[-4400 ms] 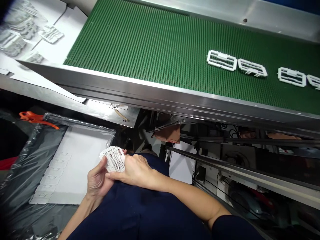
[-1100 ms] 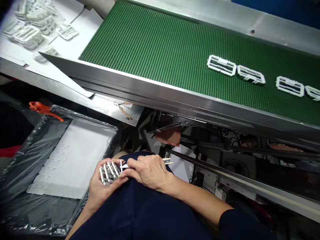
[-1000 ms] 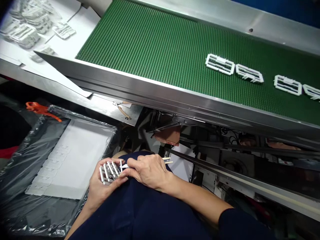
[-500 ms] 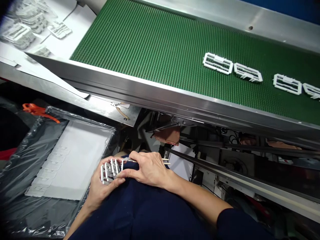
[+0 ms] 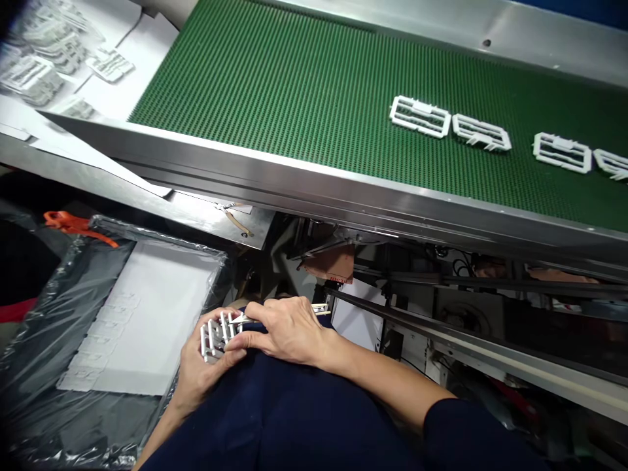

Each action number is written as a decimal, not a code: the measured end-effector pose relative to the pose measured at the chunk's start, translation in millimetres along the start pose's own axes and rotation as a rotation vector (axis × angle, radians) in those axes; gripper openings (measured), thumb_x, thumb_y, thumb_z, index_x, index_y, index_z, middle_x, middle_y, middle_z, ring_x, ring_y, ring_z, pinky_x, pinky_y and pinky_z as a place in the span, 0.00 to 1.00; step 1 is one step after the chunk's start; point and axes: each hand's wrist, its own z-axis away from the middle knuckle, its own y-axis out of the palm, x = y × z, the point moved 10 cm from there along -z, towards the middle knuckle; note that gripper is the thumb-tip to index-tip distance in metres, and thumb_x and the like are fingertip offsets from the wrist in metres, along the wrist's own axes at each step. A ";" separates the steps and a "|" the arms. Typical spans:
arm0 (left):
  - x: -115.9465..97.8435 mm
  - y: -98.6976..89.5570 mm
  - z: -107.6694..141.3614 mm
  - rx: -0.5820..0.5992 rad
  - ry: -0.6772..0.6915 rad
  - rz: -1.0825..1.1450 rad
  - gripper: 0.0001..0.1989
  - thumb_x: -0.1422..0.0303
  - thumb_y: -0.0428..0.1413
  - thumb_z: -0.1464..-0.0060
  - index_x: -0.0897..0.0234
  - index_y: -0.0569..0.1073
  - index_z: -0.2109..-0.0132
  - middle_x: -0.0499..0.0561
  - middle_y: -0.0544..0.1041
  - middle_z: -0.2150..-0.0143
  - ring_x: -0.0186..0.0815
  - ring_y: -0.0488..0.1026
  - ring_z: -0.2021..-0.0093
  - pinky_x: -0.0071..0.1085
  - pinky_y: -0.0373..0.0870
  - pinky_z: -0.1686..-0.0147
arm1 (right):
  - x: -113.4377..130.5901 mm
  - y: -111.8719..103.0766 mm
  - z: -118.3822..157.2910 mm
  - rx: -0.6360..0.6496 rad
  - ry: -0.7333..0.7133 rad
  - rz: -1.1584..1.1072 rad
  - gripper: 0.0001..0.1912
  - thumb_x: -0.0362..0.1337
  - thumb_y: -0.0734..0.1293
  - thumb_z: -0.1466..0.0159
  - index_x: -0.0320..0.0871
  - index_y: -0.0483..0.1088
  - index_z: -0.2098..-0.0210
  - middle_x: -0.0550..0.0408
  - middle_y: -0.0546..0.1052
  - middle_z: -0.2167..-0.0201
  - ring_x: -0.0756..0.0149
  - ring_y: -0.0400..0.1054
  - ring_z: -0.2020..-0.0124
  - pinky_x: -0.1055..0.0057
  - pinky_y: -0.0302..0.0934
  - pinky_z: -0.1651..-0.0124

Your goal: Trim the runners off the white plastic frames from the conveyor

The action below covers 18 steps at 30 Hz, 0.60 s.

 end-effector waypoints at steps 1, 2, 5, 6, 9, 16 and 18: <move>-0.4 -0.3 0.0 -0.015 -0.005 0.011 0.23 0.64 0.63 0.56 0.59 0.67 0.53 0.49 0.72 0.56 0.38 0.70 0.57 0.28 0.67 0.61 | 0.2 0.1 0.1 -0.005 -0.004 0.008 0.26 0.61 0.55 0.40 0.47 0.67 0.65 0.60 0.73 0.75 0.73 0.63 0.76 0.73 0.37 0.75; -0.5 -0.4 0.0 -0.026 -0.010 0.019 0.23 0.64 0.64 0.57 0.60 0.67 0.53 0.49 0.72 0.56 0.38 0.70 0.58 0.28 0.67 0.62 | 0.3 -0.1 0.1 -0.011 -0.008 0.017 0.25 0.61 0.55 0.39 0.47 0.67 0.65 0.60 0.72 0.75 0.73 0.62 0.76 0.73 0.37 0.75; 0.5 -0.4 -0.2 -0.041 -0.027 0.022 0.23 0.64 0.64 0.57 0.60 0.68 0.53 0.49 0.73 0.57 0.38 0.71 0.59 0.28 0.67 0.62 | 1.1 -1.2 -0.1 -0.038 -0.026 0.049 0.25 0.61 0.54 0.39 0.48 0.68 0.65 0.61 0.72 0.76 0.73 0.61 0.77 0.73 0.35 0.75; 0.9 -0.9 -0.3 -0.048 -0.031 0.020 0.23 0.63 0.64 0.58 0.60 0.68 0.54 0.49 0.73 0.57 0.38 0.71 0.59 0.28 0.67 0.62 | 1.4 -1.2 -0.2 -0.045 -0.031 0.064 0.25 0.61 0.54 0.39 0.48 0.68 0.65 0.61 0.71 0.77 0.73 0.61 0.77 0.73 0.35 0.76; 1.8 -2.4 -0.3 -0.065 -0.045 0.011 0.23 0.63 0.64 0.59 0.61 0.68 0.54 0.50 0.74 0.58 0.38 0.72 0.61 0.29 0.68 0.63 | 1.8 0.1 0.1 -0.068 -0.041 0.119 0.26 0.62 0.53 0.39 0.48 0.69 0.65 0.60 0.70 0.78 0.73 0.60 0.78 0.73 0.34 0.76; 2.9 -1.7 -0.7 -0.054 -0.068 0.007 0.23 0.63 0.64 0.59 0.63 0.68 0.55 0.51 0.75 0.59 0.39 0.73 0.62 0.29 0.69 0.64 | 3.8 -2.5 3.0 -0.146 -0.069 0.207 0.27 0.62 0.52 0.39 0.50 0.69 0.65 0.61 0.69 0.81 0.73 0.60 0.80 0.72 0.32 0.77; 3.4 -1.4 -1.5 -0.049 -0.069 0.004 0.23 0.63 0.64 0.60 0.63 0.69 0.55 0.50 0.75 0.59 0.39 0.73 0.61 0.29 0.69 0.64 | 4.5 -3.7 3.4 -0.158 -0.070 0.229 0.26 0.62 0.52 0.39 0.49 0.69 0.67 0.61 0.69 0.81 0.73 0.60 0.80 0.72 0.32 0.77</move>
